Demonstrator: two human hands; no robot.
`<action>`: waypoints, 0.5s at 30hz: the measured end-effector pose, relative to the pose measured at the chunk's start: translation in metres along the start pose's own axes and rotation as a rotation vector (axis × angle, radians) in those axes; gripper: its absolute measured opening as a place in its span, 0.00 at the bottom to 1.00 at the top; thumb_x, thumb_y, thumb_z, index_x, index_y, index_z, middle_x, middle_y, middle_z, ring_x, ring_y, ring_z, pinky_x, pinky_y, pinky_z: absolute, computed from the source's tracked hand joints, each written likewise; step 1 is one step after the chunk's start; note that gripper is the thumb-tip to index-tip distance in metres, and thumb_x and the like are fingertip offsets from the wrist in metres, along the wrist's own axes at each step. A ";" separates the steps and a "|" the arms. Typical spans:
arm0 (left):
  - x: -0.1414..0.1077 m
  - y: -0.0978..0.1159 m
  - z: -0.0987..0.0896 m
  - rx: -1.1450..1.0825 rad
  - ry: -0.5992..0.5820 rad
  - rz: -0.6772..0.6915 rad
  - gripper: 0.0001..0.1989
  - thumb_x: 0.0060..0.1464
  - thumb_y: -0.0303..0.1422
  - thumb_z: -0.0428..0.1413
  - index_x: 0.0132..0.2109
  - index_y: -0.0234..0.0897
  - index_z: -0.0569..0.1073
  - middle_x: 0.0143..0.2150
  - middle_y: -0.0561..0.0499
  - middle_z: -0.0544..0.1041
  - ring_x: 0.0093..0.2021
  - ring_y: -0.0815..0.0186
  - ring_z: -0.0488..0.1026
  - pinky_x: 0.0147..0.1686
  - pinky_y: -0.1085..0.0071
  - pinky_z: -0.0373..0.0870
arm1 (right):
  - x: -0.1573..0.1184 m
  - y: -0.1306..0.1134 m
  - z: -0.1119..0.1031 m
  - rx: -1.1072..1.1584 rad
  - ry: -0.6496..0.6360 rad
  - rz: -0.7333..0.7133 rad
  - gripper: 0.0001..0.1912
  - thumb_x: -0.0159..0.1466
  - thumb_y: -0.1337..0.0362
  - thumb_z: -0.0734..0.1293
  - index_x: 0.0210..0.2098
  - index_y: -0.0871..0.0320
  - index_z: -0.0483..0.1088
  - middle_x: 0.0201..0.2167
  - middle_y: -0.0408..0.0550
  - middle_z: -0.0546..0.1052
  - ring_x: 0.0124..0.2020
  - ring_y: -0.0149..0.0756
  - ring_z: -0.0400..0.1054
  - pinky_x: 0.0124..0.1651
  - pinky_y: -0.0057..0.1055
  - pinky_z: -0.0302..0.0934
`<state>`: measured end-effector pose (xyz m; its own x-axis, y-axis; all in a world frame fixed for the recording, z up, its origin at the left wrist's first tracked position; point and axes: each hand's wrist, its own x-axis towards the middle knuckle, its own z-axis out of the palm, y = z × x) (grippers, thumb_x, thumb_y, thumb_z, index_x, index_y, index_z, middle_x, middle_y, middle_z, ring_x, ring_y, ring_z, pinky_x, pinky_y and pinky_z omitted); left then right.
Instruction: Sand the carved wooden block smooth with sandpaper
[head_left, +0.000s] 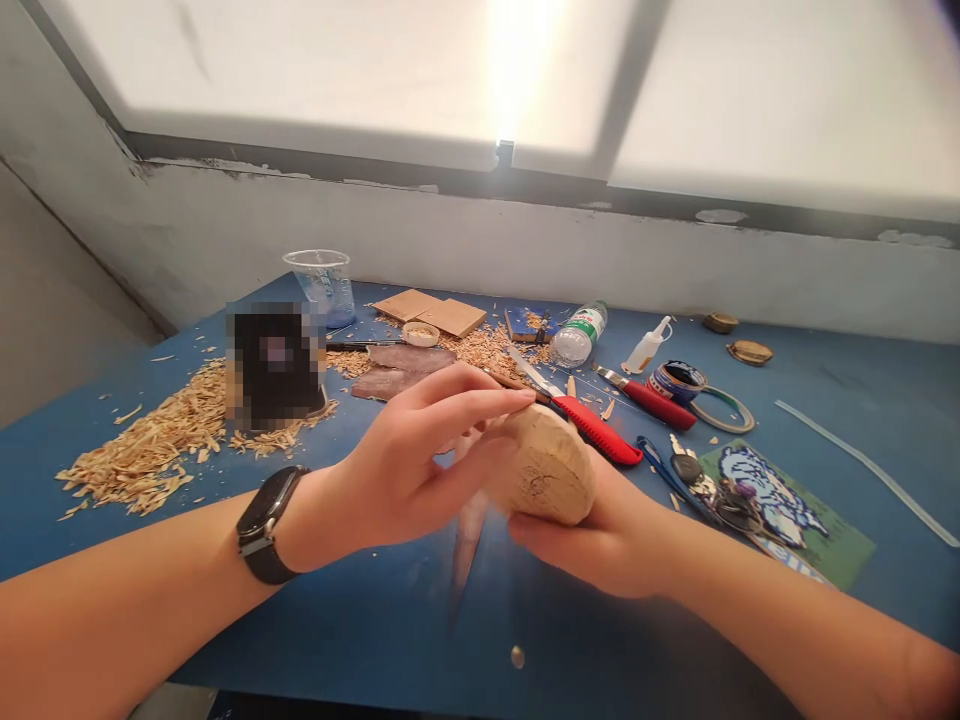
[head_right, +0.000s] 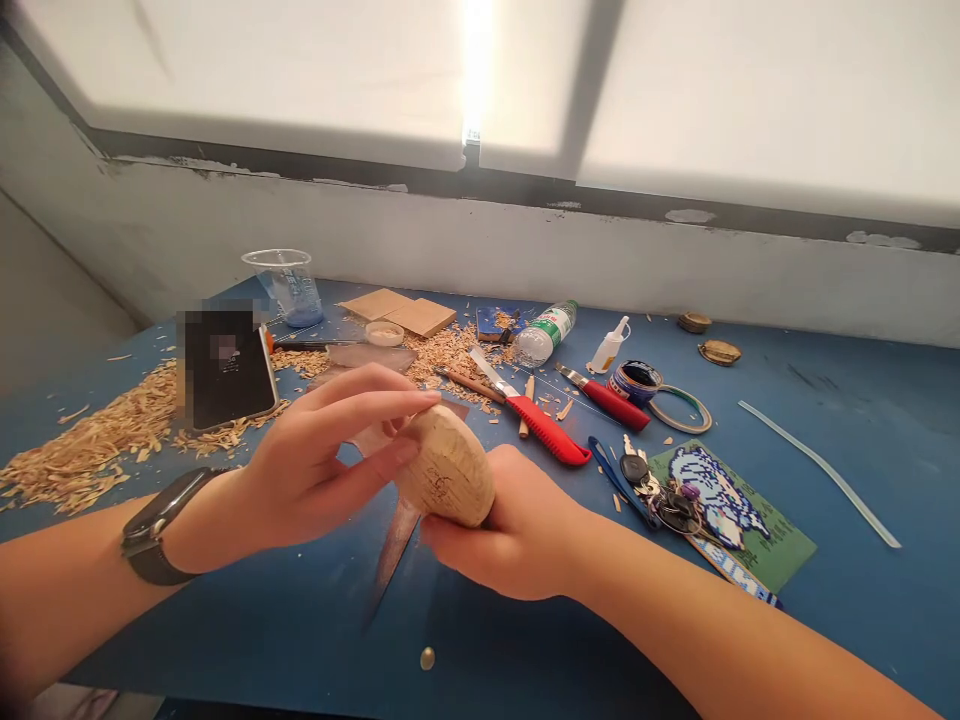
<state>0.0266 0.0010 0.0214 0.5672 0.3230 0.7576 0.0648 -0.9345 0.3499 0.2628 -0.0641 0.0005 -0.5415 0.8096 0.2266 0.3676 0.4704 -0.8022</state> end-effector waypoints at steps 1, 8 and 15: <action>-0.001 0.000 0.000 -0.015 -0.012 -0.011 0.24 0.69 0.24 0.62 0.68 0.45 0.77 0.48 0.48 0.79 0.43 0.65 0.77 0.41 0.66 0.79 | 0.000 0.000 -0.001 0.126 -0.043 0.042 0.08 0.65 0.65 0.71 0.34 0.53 0.67 0.31 0.43 0.71 0.33 0.36 0.67 0.33 0.31 0.65; 0.000 -0.001 -0.001 -0.178 -0.047 -0.074 0.23 0.68 0.26 0.63 0.67 0.46 0.79 0.38 0.51 0.75 0.38 0.65 0.72 0.36 0.68 0.74 | 0.005 0.002 -0.008 0.683 -0.219 0.167 0.25 0.60 0.65 0.77 0.55 0.55 0.70 0.41 0.44 0.74 0.40 0.35 0.68 0.41 0.31 0.70; -0.003 -0.009 -0.002 -0.404 -0.051 -0.173 0.20 0.67 0.27 0.66 0.64 0.43 0.82 0.40 0.50 0.76 0.40 0.66 0.74 0.35 0.71 0.75 | 0.002 0.008 -0.007 0.811 -0.225 0.314 0.24 0.61 0.59 0.80 0.53 0.57 0.74 0.33 0.41 0.73 0.29 0.29 0.67 0.27 0.23 0.65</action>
<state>0.0224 0.0090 0.0170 0.6167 0.4526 0.6441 -0.1578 -0.7305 0.6644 0.2699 -0.0560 -0.0012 -0.6725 0.7312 -0.1144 -0.0773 -0.2231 -0.9717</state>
